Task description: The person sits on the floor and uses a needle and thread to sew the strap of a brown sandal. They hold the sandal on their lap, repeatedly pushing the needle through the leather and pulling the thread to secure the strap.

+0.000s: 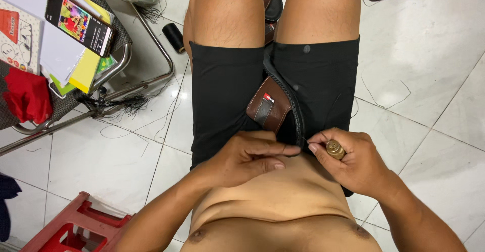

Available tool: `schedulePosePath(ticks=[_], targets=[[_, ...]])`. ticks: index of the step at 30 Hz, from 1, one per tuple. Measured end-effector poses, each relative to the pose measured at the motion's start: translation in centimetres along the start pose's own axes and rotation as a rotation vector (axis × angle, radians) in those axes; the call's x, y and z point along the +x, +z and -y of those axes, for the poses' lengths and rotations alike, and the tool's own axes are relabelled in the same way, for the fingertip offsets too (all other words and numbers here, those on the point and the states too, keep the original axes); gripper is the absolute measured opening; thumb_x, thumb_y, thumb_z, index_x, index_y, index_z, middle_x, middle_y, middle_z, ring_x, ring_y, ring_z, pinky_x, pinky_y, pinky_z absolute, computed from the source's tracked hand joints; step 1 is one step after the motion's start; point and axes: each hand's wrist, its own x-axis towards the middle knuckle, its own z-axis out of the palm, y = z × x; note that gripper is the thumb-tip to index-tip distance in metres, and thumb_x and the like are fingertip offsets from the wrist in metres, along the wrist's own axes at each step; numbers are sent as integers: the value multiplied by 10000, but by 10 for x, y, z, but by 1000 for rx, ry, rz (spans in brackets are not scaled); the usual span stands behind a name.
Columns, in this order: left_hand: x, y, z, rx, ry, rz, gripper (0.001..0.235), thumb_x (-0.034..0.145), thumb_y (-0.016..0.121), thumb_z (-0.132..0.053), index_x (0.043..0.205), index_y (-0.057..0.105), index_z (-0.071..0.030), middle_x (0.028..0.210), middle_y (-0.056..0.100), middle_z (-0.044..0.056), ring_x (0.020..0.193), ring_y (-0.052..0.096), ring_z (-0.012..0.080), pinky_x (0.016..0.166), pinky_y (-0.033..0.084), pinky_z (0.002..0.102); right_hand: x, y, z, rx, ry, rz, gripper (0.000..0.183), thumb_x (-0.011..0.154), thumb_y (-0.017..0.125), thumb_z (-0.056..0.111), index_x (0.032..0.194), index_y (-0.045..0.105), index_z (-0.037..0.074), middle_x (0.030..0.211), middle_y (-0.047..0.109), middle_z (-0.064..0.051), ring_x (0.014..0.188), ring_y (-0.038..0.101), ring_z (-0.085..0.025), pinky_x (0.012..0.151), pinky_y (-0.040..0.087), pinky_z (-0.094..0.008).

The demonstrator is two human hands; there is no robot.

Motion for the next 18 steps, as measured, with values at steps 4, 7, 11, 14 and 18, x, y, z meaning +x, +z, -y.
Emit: schedulePosePath(ticks=[4,7,11,14,18], targets=[[16,-4,17,302,186,-257,304,834,771,-164,1112,705,-60,710,509,77,642,523,233,590,452,338,-4,2,-2,125,99,18,92,780,714,35,867,744,31,529,699,-76,508,559,-77,460,476,-270],[26,-10,27,549,246,-317,282,749,833,-238,904,684,-55,695,455,89,649,516,316,591,449,393,-5,8,-1,168,116,20,91,784,698,8,865,739,19,543,718,-80,513,549,-75,471,480,-269],[38,-13,29,663,259,-352,424,660,879,-318,653,530,-77,689,390,49,668,496,292,574,421,380,-1,14,-2,181,119,-14,90,779,706,-1,862,737,19,548,719,-59,504,546,-61,470,469,-254],[40,-13,18,641,207,-335,422,641,895,-277,639,535,-57,672,405,74,644,509,309,551,435,399,-2,17,-2,151,116,-40,89,778,705,9,852,739,46,510,683,-30,455,545,-67,444,460,-228],[34,-24,5,514,224,-248,347,662,884,-209,829,635,-33,722,483,118,708,565,364,607,476,455,-1,26,6,-95,24,-107,326,744,778,100,1053,681,61,593,654,-106,451,607,-261,451,462,-349]])
